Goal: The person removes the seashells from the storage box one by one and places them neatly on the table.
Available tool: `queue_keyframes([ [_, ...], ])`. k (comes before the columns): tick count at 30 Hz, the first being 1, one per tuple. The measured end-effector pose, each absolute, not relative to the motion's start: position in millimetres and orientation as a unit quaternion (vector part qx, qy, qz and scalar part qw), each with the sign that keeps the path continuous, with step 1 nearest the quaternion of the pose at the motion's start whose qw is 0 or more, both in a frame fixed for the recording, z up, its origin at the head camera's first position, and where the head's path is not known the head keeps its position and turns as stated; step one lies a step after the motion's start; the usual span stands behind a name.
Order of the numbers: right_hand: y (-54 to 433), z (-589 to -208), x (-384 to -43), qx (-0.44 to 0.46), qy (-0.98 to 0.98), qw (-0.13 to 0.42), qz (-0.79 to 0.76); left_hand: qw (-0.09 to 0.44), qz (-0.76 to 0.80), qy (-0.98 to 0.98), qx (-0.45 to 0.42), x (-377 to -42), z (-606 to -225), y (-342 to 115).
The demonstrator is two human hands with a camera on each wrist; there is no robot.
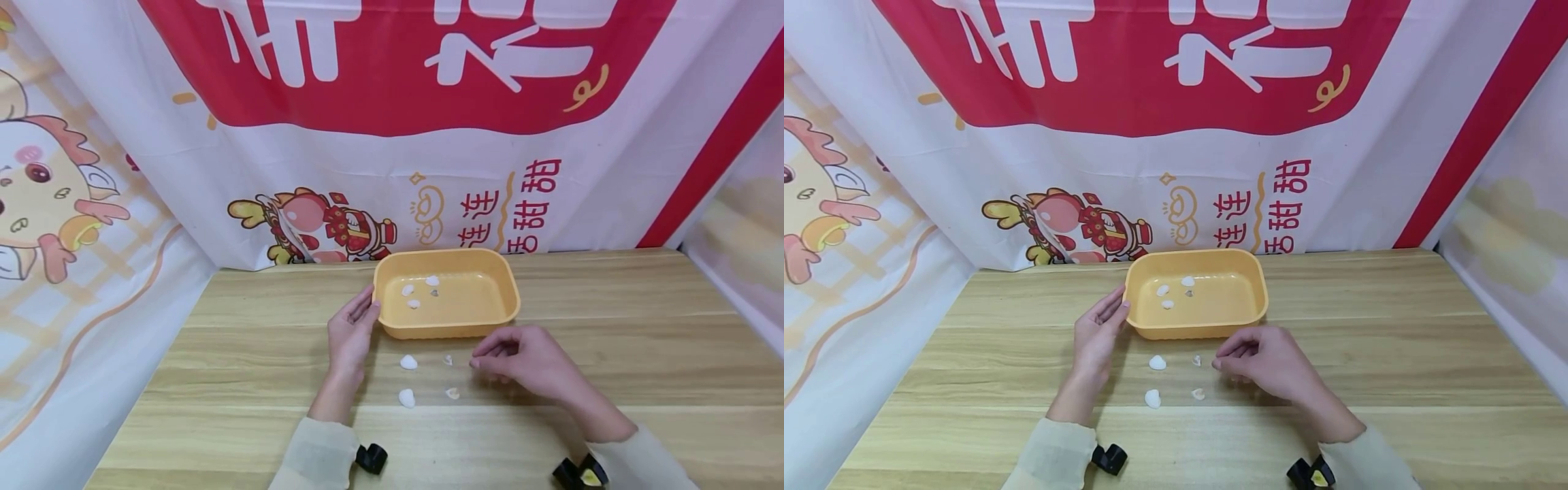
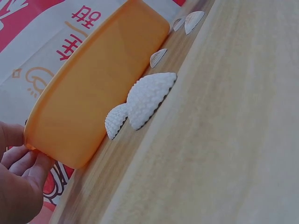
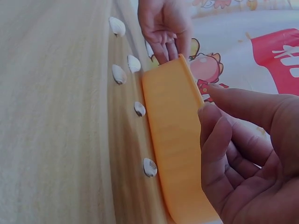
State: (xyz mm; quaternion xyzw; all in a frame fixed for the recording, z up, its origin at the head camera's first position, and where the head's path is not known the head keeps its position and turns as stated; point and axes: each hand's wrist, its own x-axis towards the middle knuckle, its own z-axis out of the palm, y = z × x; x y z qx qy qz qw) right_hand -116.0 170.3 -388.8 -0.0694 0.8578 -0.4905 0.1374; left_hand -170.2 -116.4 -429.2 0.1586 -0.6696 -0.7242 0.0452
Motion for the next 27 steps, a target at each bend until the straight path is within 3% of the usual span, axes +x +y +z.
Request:
queue_keyframes([
  [6,163,-380,-123,-0.052,0.862,0.143,-0.484,0.051,-0.724,-0.668,0.162,-171,-427,-118],
  [16,148,-362,-149,-0.08,0.873,0.093,-0.471,0.042,-0.725,-0.668,0.162,-170,-430,-115],
  [27,120,-368,-195,-0.086,0.873,0.107,-0.467,0.043,-0.726,-0.667,0.161,-170,-431,-116],
])
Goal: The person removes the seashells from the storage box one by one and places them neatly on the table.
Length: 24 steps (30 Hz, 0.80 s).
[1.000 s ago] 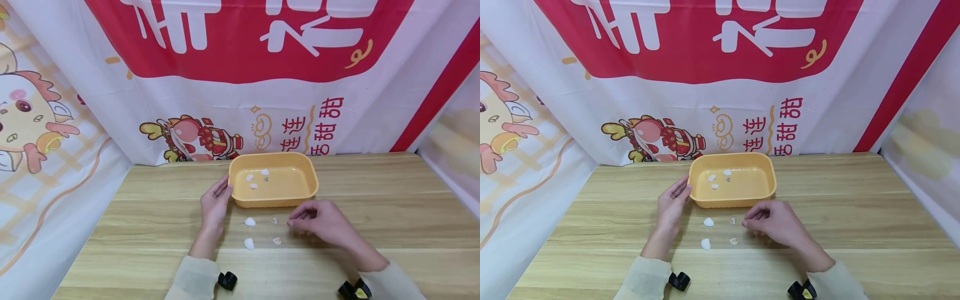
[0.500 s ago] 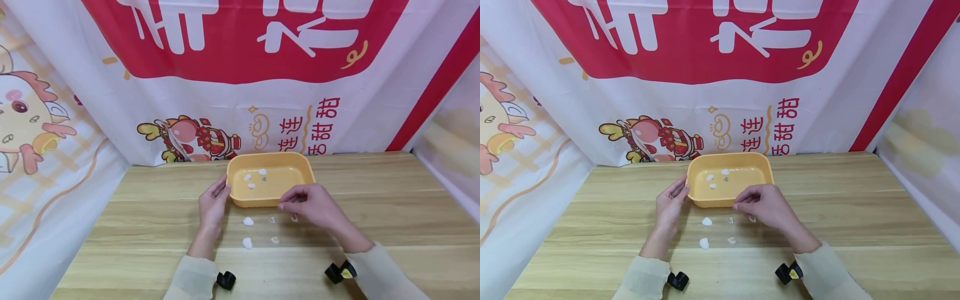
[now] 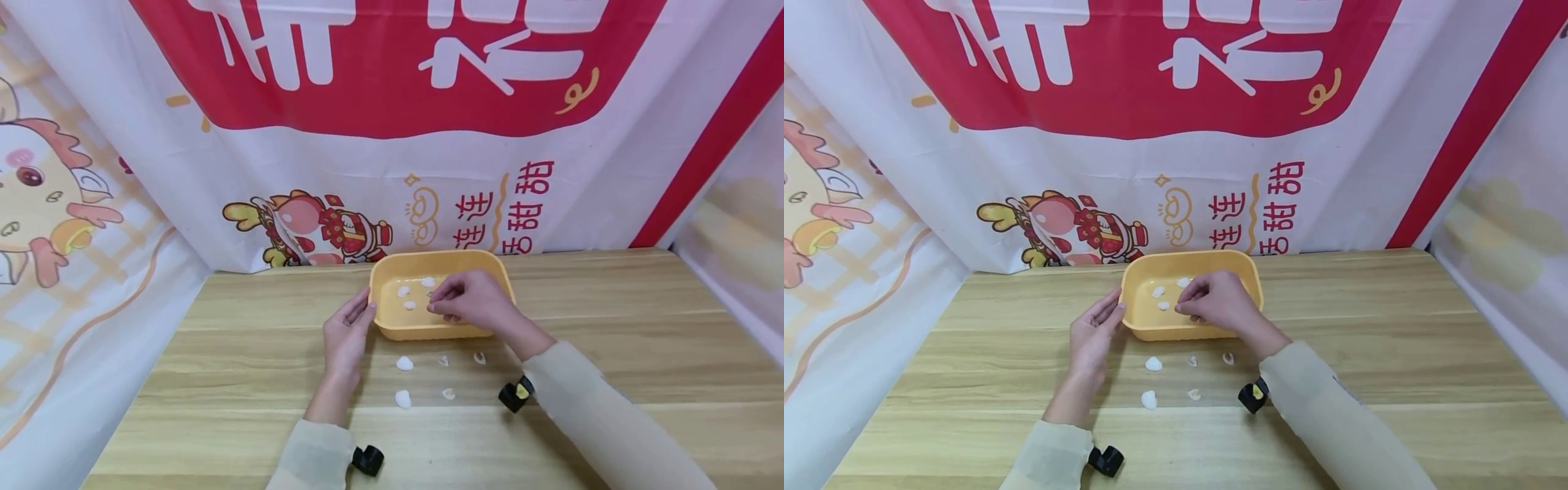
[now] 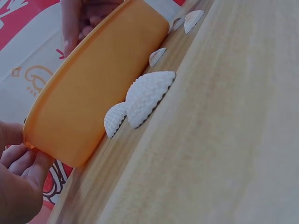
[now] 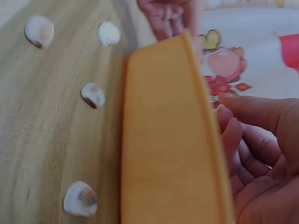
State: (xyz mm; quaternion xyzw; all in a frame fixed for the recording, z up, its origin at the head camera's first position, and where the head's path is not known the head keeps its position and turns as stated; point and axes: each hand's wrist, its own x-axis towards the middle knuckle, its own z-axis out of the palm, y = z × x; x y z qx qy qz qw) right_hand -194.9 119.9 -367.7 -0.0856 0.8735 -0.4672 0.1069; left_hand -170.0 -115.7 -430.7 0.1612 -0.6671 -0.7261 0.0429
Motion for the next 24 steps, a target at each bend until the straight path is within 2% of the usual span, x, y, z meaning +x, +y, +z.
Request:
queue_keyframes([
  [8,96,-385,-223,-0.08,0.867,0.143,-0.47,0.042,-0.728,-0.664,0.164,-170,-431,-116],
  [24,71,-403,-252,-0.039,0.897,0.144,-0.415,0.043,-0.727,-0.667,0.16,-170,-432,-117],
])
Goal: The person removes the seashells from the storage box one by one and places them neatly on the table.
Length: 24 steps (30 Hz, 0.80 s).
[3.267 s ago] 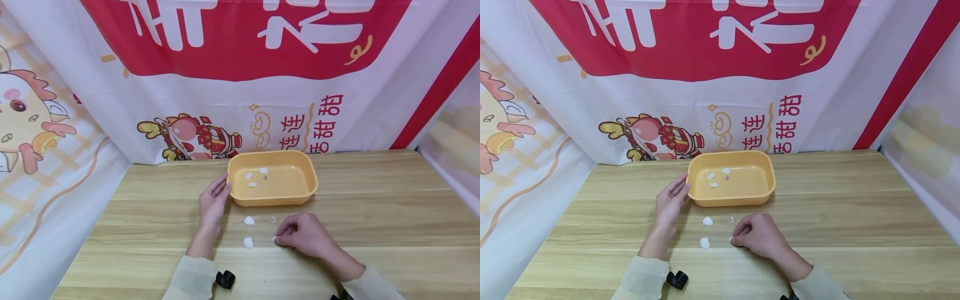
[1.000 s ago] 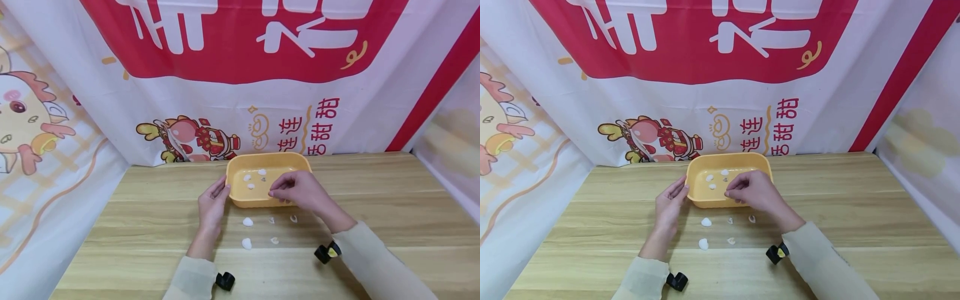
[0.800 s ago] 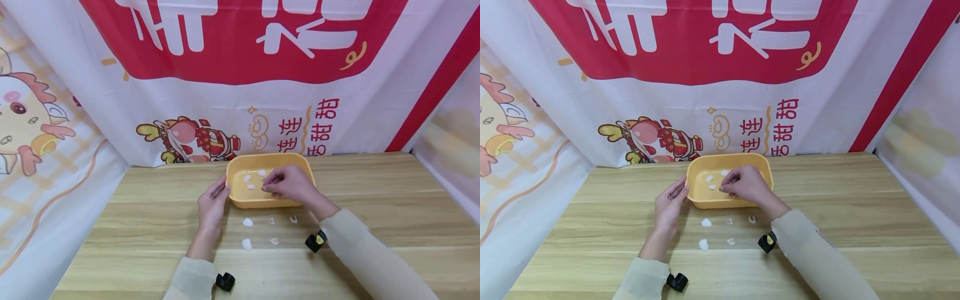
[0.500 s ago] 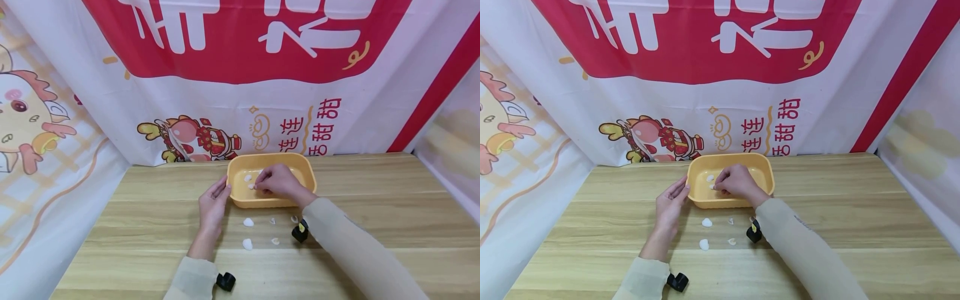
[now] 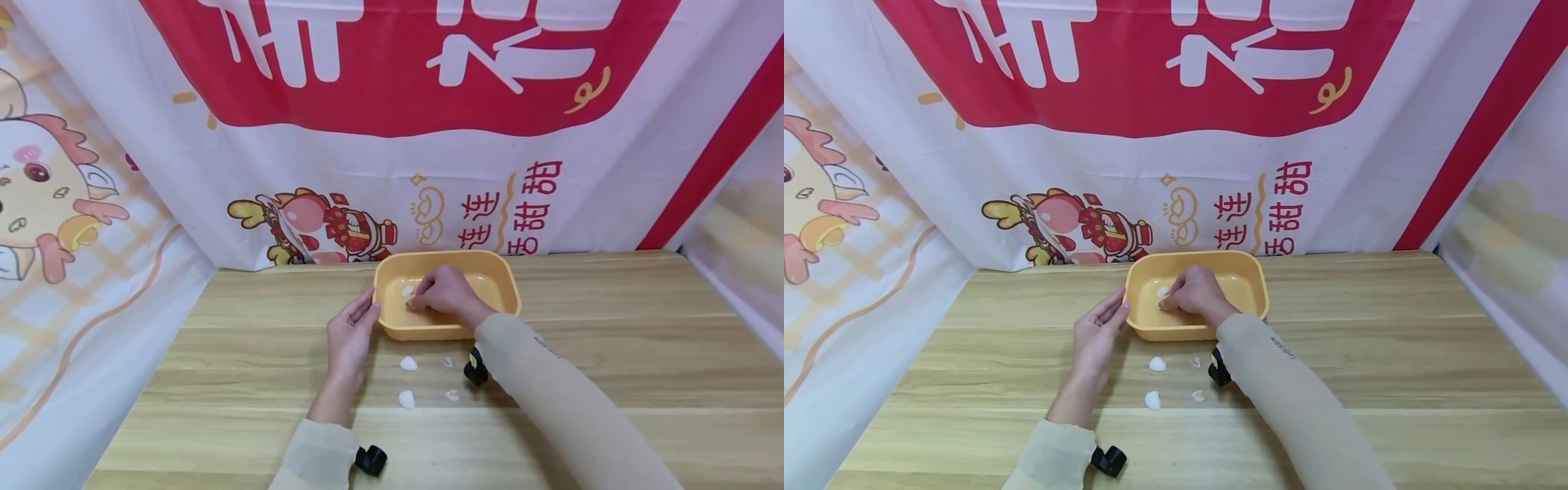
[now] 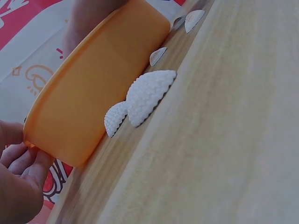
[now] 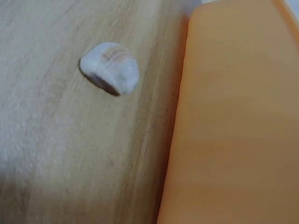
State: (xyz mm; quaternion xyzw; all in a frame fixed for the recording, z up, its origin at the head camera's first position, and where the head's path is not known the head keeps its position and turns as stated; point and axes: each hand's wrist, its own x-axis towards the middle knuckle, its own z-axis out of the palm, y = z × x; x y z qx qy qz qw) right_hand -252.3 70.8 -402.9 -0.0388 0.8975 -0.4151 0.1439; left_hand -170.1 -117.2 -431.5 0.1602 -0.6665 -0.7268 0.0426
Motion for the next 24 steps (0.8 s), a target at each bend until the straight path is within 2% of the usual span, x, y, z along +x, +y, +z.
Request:
queue_keyframes([
  [24,70.4,-404.9,-255.1,-0.02,0.896,0.165,-0.412,0.041,-0.72,-0.672,0.168,-170.1,-431.1,-114.9],
])
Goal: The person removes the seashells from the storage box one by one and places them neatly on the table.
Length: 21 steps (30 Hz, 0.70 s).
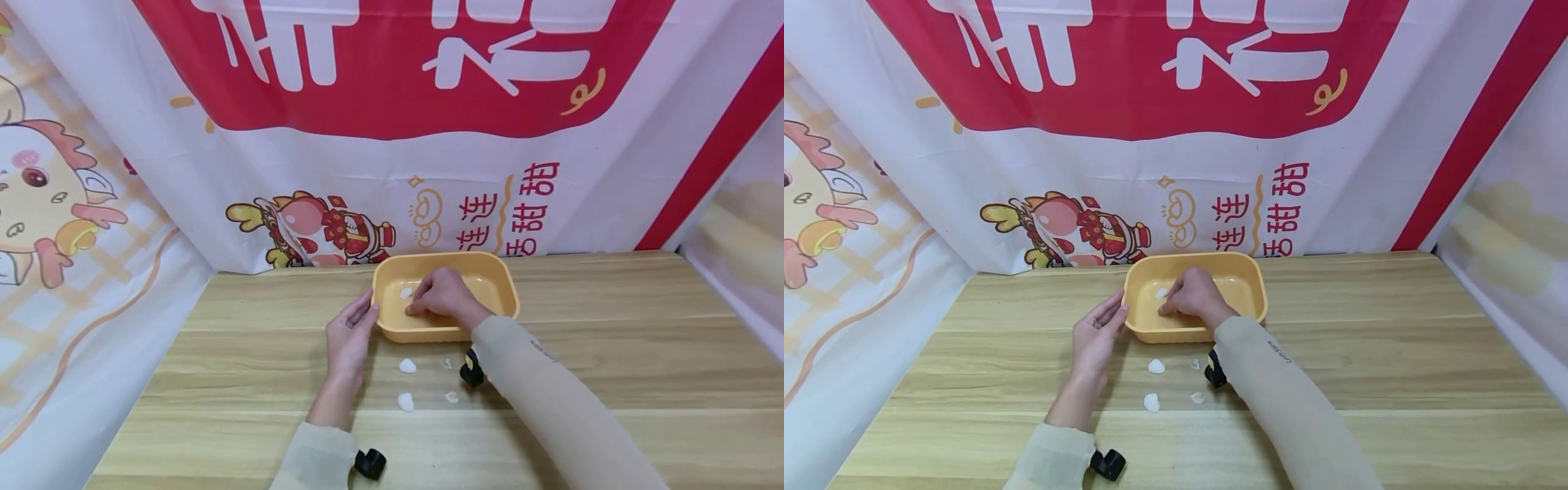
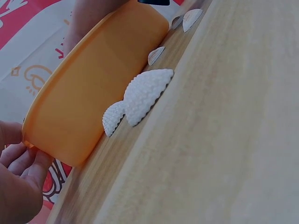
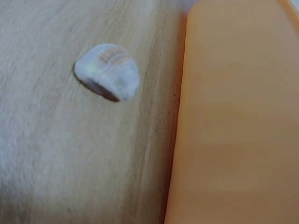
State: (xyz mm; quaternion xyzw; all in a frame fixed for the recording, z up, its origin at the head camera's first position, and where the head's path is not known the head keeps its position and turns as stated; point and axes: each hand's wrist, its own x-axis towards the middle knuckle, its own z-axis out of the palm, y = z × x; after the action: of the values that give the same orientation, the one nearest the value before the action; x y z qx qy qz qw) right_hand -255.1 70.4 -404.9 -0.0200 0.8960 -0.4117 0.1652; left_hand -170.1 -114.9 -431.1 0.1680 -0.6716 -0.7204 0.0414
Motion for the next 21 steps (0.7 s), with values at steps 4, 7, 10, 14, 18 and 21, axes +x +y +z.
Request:
queue_keyframes([
  [4,70.2,-403.7,-254.5,-0.019,0.894,0.172,-0.413,0.042,-0.72,-0.672,0.168,-169.3,-430.5,-115.1],
  [7,70.0,-403.9,-254.2,-0.024,0.895,0.171,-0.41,0.043,-0.721,-0.671,0.168,-169.2,-430.5,-115.1],
  [10,70.1,-404.4,-254.0,-0.034,0.897,0.167,-0.408,0.046,-0.725,-0.668,0.165,-169.8,-431.6,-115.5],
  [14,71.1,-405.1,-253.2,-0.043,0.898,0.166,-0.406,0.047,-0.727,-0.666,0.163,-170.2,-432.6,-115.8],
  [18,72.1,-404.6,-253.1,-0.044,0.897,0.169,-0.406,0.048,-0.726,-0.667,0.162,-169.6,-432.4,-115.8],
  [21,73.0,-404.7,-253.8,-0.047,0.897,0.169,-0.405,0.048,-0.724,-0.668,0.163,-169.3,-432.2,-115.4],
])
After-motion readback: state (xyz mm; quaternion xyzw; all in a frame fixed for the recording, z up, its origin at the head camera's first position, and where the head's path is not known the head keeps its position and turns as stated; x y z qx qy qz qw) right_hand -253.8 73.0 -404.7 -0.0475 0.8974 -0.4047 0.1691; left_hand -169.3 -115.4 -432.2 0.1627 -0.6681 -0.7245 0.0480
